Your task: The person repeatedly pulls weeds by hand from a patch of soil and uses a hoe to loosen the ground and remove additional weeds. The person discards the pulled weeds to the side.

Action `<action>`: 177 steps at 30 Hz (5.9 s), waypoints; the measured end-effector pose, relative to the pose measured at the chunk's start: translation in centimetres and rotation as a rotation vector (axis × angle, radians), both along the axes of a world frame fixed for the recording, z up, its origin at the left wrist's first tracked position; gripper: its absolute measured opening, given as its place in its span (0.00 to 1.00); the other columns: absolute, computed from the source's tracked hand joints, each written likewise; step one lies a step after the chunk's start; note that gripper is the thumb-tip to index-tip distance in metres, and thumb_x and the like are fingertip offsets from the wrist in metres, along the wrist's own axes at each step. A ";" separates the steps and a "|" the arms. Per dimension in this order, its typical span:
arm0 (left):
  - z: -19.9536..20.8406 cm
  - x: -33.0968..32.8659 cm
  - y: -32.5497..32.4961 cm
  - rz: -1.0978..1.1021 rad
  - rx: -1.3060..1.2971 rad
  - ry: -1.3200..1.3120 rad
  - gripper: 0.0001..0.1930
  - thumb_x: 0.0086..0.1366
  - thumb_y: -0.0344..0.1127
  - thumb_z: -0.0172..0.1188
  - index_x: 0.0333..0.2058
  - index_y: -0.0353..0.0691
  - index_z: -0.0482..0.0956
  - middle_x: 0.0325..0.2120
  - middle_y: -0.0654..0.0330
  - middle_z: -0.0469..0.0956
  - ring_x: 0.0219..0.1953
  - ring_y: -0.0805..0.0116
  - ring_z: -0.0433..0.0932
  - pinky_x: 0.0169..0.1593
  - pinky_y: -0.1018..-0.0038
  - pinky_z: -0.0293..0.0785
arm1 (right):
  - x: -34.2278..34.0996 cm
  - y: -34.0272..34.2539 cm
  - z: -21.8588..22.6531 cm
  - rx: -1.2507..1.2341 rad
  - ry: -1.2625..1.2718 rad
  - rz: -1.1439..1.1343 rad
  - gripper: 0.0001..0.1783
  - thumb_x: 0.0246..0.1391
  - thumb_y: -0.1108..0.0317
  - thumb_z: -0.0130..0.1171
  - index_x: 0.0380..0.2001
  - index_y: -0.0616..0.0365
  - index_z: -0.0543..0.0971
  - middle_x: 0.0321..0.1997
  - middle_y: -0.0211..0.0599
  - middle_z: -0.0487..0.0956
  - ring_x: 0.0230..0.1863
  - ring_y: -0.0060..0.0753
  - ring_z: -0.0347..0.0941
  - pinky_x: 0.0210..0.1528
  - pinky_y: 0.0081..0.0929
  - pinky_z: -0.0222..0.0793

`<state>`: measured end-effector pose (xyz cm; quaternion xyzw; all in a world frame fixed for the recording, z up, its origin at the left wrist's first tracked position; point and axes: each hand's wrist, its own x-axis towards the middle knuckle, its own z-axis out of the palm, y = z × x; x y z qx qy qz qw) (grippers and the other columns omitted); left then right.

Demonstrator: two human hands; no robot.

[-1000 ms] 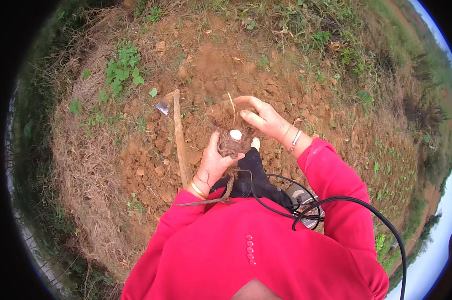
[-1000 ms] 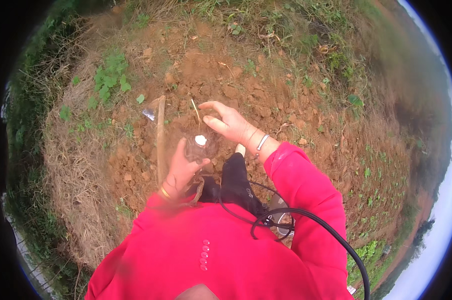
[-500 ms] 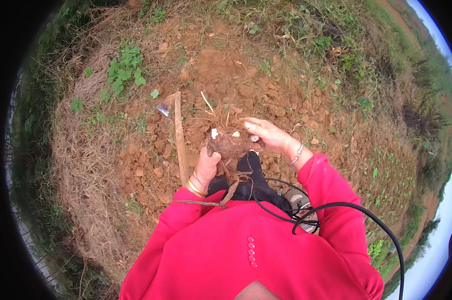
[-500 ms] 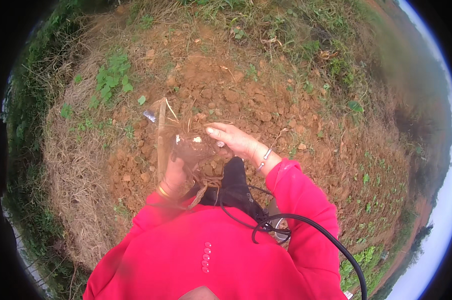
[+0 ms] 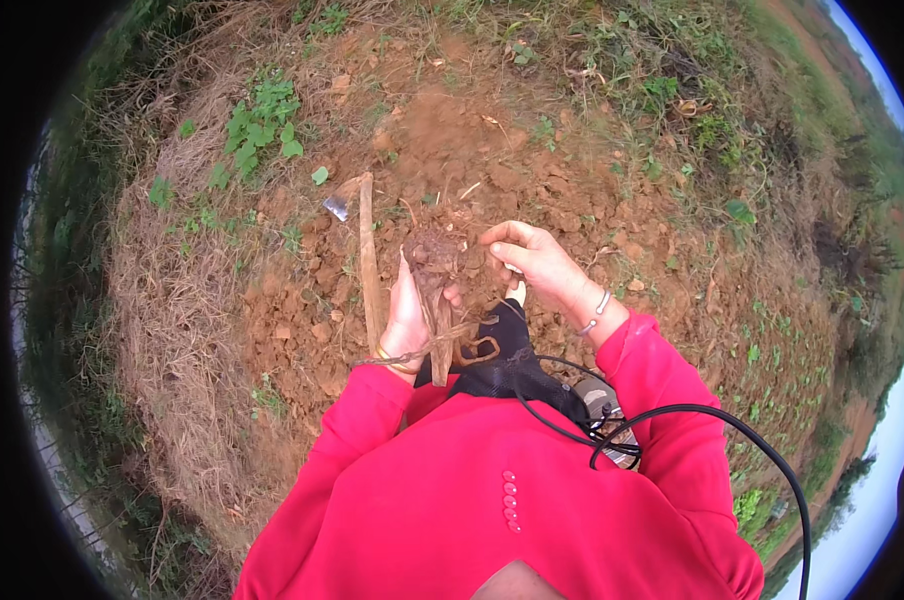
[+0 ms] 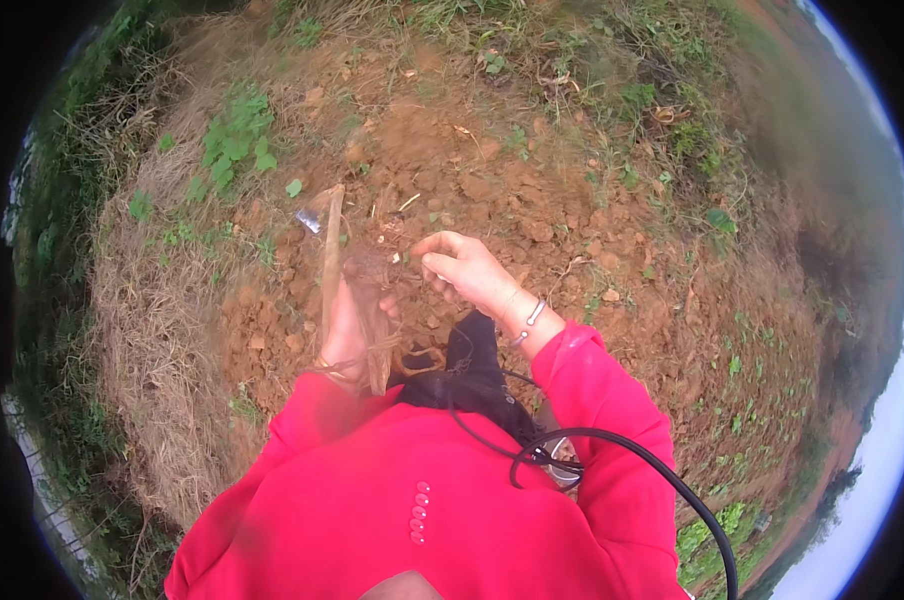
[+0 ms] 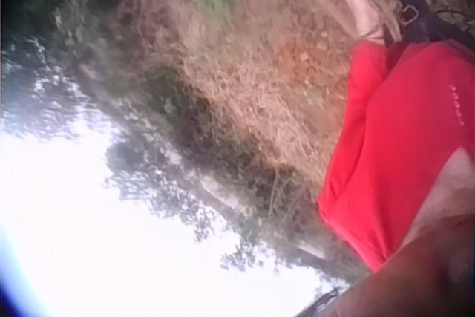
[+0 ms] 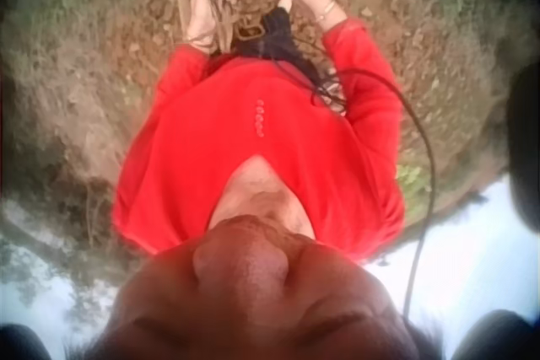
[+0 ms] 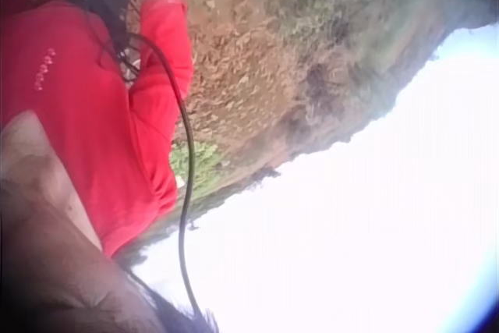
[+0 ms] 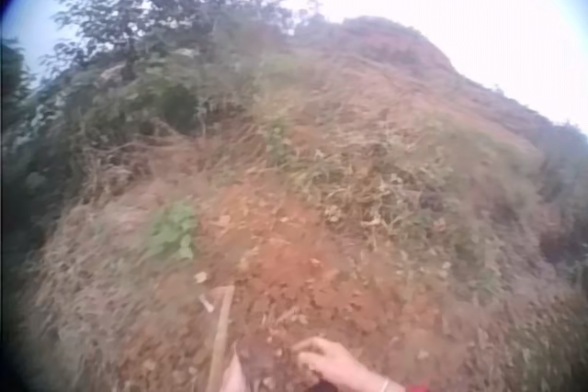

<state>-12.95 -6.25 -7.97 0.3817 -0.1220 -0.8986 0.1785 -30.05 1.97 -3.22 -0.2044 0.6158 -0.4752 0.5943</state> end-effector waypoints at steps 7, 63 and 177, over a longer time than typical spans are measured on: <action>-1.5 1.6 0.8 0.095 0.306 0.517 0.28 0.64 0.58 0.43 0.50 0.38 0.64 0.27 0.70 0.60 0.23 0.84 0.58 0.30 0.84 0.60 | 0.7 -0.5 -0.2 -0.091 0.230 0.070 0.24 0.51 0.62 0.60 0.50 0.59 0.68 0.40 0.30 0.75 0.32 0.16 0.68 0.30 0.15 0.66; -6.8 12.3 -4.4 0.014 -0.150 -0.260 0.20 0.59 0.50 0.55 0.45 0.46 0.71 0.39 0.57 0.74 0.39 0.55 0.75 0.40 0.57 0.76 | -7.5 28.9 -6.8 0.361 0.531 -0.514 0.18 0.54 0.67 0.55 0.48 0.63 0.72 0.40 0.35 0.77 0.37 0.24 0.73 0.37 0.24 0.72; -25.0 37.0 23.4 0.550 0.026 -0.869 0.09 0.61 0.35 0.51 0.39 0.42 0.74 0.23 0.63 0.76 0.21 0.69 0.75 0.23 0.73 0.71 | 13.4 -29.9 10.9 -0.709 1.446 0.466 0.08 0.50 0.65 0.57 0.33 0.53 0.79 0.25 0.35 0.78 0.26 0.30 0.74 0.34 0.26 0.69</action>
